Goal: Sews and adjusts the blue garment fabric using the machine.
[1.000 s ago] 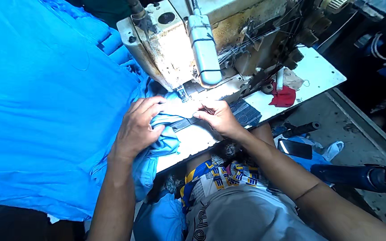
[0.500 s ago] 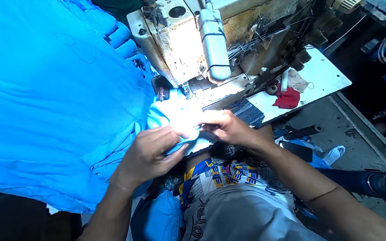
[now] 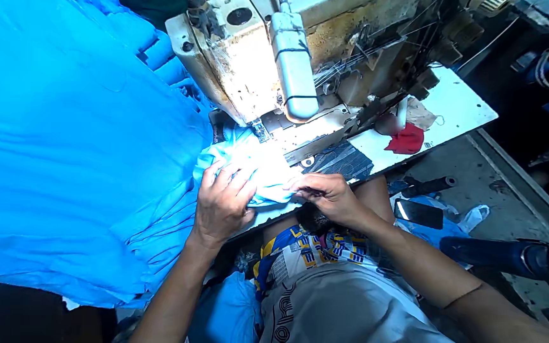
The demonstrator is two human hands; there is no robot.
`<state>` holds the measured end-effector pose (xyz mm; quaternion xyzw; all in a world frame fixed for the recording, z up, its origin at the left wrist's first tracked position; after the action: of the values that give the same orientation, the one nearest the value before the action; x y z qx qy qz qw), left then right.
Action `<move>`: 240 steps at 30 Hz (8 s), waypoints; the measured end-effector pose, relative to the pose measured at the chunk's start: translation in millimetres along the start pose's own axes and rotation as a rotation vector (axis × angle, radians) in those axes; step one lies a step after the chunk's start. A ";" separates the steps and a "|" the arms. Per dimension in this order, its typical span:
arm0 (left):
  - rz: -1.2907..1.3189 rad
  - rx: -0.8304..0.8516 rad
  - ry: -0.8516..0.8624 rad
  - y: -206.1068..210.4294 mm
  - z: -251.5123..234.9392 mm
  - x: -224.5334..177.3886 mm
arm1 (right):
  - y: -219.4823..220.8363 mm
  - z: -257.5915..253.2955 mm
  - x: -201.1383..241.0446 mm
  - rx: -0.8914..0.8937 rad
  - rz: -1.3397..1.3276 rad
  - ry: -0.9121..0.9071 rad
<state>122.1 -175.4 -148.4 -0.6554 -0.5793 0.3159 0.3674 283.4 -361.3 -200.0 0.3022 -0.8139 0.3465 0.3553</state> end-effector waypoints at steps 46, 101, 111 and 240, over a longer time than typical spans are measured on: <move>0.620 0.095 0.014 -53.6 -24.1 -12.7 | -1.7 -49.2 14.1 0.178 0.163 -0.211; 0.010 0.087 -0.031 -15.2 -27.6 24.8 | -8.6 -25.2 -2.6 -0.044 -0.049 0.050; 0.045 0.097 -0.036 -15.7 -32.8 50.5 | -2.8 -41.8 -4.6 -0.063 -0.074 0.079; 0.315 0.159 0.039 -70.7 -31.1 -2.3 | -5.9 -55.3 3.8 0.104 0.173 -0.108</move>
<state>110.7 -177.1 -72.0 -0.7130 -0.4354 0.4016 0.3753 306.0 -322.6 -166.8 0.2672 -0.8358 0.4010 0.2633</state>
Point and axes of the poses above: each hand's wrist, its own z-axis away from the middle knuckle, its own y-axis out of the palm, x = y × z, the point moved 3 cm from there along -z, towards the middle knuckle, and after that the axes turned 9 degrees about z, right-handed, at the moved point
